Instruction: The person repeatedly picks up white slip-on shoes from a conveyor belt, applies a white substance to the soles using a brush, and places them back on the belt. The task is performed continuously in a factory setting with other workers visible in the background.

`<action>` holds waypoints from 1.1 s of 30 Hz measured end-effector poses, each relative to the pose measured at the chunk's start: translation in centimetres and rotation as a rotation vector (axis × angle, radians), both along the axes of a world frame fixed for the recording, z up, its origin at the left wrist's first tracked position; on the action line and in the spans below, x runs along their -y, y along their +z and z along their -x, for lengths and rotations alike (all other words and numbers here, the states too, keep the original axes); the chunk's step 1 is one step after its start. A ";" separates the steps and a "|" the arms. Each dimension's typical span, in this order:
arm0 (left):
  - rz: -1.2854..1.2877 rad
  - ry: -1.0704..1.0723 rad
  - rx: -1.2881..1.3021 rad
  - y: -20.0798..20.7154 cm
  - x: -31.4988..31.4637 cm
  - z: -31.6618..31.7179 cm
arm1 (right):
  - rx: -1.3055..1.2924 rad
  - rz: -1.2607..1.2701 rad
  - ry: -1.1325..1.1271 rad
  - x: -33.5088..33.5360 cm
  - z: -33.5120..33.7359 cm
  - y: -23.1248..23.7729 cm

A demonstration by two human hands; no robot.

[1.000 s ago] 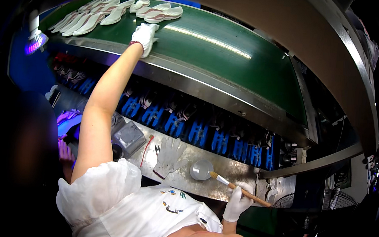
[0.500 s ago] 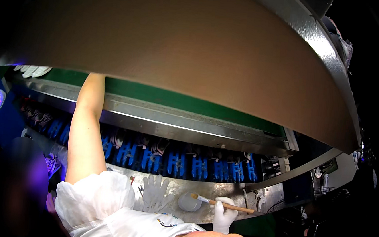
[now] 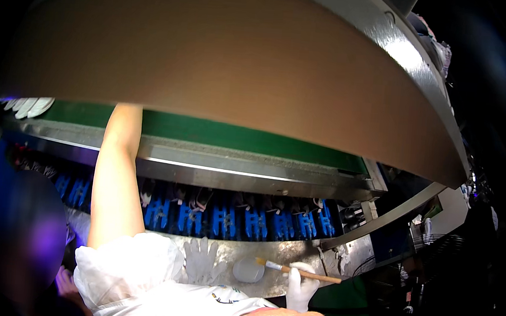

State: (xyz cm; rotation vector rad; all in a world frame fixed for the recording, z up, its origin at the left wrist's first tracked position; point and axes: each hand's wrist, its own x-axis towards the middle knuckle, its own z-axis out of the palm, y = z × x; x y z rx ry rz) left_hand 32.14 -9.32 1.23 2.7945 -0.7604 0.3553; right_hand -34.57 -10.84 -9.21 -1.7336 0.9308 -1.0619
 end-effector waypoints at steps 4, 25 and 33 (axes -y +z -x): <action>-0.135 -0.237 0.091 0.5 -0.2 5.8 | 0.036 0.036 -0.006 0.8 1.1 -0.5; 0.337 -0.782 0.477 -3.2 -2.3 40.3 | 0.373 -0.080 0.115 5.0 13.6 -3.7; 0.165 -1.601 -0.107 -16.1 12.7 62.1 | 0.314 0.197 -0.097 3.8 20.5 -5.0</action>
